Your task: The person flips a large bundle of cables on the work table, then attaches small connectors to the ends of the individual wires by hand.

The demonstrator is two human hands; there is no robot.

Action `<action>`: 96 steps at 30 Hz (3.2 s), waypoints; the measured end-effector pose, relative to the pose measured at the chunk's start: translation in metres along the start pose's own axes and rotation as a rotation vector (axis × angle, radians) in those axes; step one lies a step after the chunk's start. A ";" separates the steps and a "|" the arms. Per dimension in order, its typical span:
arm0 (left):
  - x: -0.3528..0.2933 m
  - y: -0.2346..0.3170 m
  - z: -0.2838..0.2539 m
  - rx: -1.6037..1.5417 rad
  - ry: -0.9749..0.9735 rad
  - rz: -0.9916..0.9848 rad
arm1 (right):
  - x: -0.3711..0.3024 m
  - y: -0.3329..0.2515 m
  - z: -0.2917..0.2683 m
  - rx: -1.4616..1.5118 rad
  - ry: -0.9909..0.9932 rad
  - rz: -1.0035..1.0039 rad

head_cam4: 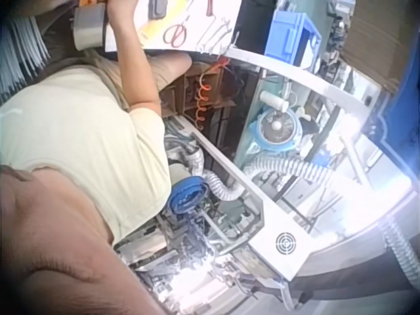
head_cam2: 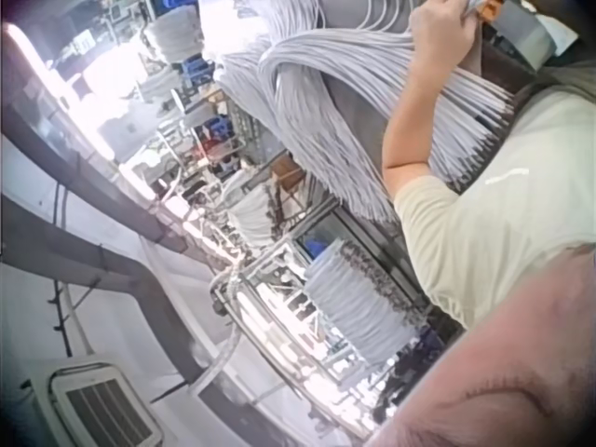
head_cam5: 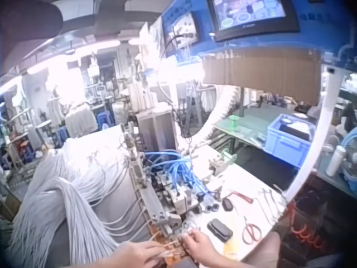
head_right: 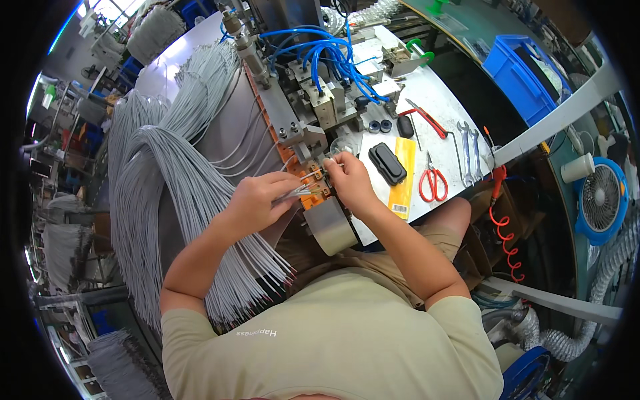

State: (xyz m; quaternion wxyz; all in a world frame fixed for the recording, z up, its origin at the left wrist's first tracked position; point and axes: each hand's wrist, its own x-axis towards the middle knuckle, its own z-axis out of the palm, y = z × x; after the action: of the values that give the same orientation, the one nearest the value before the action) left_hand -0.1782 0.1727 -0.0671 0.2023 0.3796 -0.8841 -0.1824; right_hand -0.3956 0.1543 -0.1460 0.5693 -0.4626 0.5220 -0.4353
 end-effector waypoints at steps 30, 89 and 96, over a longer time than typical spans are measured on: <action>0.003 -0.008 -0.005 -0.225 0.043 -0.128 | -0.044 -0.030 0.025 -0.324 -0.016 -0.442; 0.001 -0.004 -0.004 -0.140 0.031 -0.051 | 0.000 -0.010 -0.004 -0.021 0.022 0.014; 0.009 0.007 -0.015 -0.661 -0.056 -0.428 | -0.064 -0.041 0.002 -0.259 0.069 -0.391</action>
State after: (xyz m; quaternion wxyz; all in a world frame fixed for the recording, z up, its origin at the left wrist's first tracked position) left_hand -0.1802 0.1681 -0.0489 0.2468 0.4646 -0.6838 -0.5055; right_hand -0.3986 0.2094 -0.0937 0.3919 -0.6090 0.4929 -0.4823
